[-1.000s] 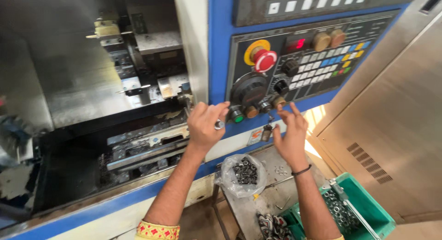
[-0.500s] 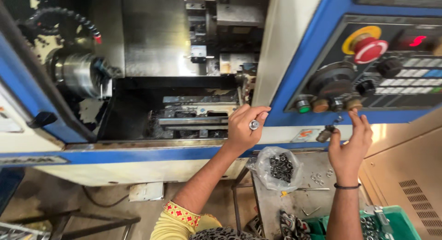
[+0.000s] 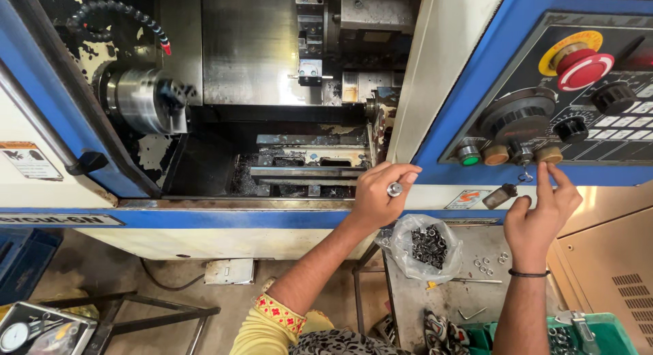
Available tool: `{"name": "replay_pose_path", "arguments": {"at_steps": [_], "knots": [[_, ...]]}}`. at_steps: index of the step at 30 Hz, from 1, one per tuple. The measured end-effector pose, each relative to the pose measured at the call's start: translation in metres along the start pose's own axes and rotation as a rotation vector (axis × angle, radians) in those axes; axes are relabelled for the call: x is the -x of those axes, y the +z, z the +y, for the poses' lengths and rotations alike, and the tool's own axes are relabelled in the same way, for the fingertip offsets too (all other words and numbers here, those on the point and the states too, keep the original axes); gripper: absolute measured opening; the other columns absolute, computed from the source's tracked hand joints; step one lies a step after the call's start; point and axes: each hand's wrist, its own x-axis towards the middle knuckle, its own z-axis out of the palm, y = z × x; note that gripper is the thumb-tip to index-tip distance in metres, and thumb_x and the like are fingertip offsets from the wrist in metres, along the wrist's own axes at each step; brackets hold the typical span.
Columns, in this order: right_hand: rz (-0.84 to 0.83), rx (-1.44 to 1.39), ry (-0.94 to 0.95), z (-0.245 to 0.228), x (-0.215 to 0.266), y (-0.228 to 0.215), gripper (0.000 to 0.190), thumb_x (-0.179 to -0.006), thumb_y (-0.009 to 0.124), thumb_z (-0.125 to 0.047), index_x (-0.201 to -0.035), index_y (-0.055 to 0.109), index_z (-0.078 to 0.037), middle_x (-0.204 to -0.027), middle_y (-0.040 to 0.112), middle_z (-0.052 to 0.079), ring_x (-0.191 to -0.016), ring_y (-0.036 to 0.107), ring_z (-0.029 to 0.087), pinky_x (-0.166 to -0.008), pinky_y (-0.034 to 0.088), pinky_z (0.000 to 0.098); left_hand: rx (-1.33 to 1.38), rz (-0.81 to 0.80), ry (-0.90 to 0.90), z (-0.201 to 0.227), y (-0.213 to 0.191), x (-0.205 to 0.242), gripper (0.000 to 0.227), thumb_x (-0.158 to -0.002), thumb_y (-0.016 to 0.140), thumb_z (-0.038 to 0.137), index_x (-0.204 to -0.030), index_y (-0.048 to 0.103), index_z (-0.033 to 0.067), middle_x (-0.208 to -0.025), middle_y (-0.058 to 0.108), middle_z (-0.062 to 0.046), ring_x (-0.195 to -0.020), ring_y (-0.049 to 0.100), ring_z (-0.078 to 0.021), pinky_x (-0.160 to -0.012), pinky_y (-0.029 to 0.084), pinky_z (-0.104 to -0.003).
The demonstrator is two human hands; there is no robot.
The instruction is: The person handles small metal parts, places them into a CNC lathe, and operates the machine's control panel. They repeatedly open the machine door, insert parts, and adjust controls while handling components from a nearby bin.
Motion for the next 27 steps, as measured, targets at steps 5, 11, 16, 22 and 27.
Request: {"name": "replay_pose_path", "arguments": {"at_steps": [5, 11, 16, 22, 27], "knots": [[-0.003, 0.018, 0.061, 0.01, -0.002, 0.004, 0.061, -0.088, 0.059, 0.005, -0.149, 0.061, 0.0, -0.129, 0.052, 0.023, -0.121, 0.043, 0.039, -0.109, 0.038, 0.0477, -0.003, -0.032, -0.008, 0.0, 0.005, 0.0, 0.006, -0.098, 0.069, 0.008, -0.101, 0.073, 0.0044, -0.083, 0.072, -0.011, -0.069, 0.066, -0.0251, -0.065, 0.052, -0.035], [-0.078, 0.088, 0.082, 0.015, 0.003, 0.004, 0.071, -0.086, 0.062, 0.002, -0.157, 0.058, -0.004, -0.121, 0.05, 0.024, -0.115, 0.044, 0.04, -0.106, 0.039, 0.0486, 0.042, -0.042, -0.029, -0.002, 0.012, 0.004, 0.008, -0.101, 0.066, 0.01, -0.103, 0.072, 0.0044, -0.088, 0.072, -0.011, -0.074, 0.069, -0.026, -0.068, 0.053, -0.035], [-0.106, 0.085, 0.107, 0.016, -0.004, -0.006, 0.069, -0.087, 0.063, 0.001, -0.155, 0.059, -0.009, -0.123, 0.052, 0.022, -0.115, 0.047, 0.039, -0.108, 0.041, 0.0491, 0.006, -0.077, -0.087, 0.0, 0.019, 0.002, 0.01, -0.1, 0.067, 0.011, -0.101, 0.074, 0.0044, -0.078, 0.07, -0.011, -0.068, 0.067, -0.0266, -0.064, 0.051, -0.037], [-0.16, 0.11, 0.106, 0.011, -0.012, -0.019, 0.067, -0.086, 0.066, -0.002, -0.151, 0.06, -0.012, -0.122, 0.057, 0.022, -0.117, 0.051, 0.041, -0.102, 0.043, 0.05, 0.002, -0.076, -0.052, 0.003, 0.018, 0.005, 0.01, -0.1, 0.066, 0.011, -0.101, 0.074, 0.0052, -0.084, 0.072, -0.011, -0.071, 0.068, -0.0262, -0.066, 0.053, -0.036], [-0.206, 0.155, 0.094, 0.007, -0.017, -0.022, 0.074, -0.082, 0.068, -0.005, -0.156, 0.058, -0.012, -0.126, 0.057, 0.025, -0.116, 0.052, 0.043, -0.098, 0.045, 0.0512, -0.012, -0.082, -0.091, 0.007, 0.015, 0.003, 0.011, -0.099, 0.067, 0.011, -0.101, 0.075, 0.0041, -0.081, 0.072, -0.012, -0.07, 0.069, -0.0265, -0.065, 0.053, -0.036]]}}
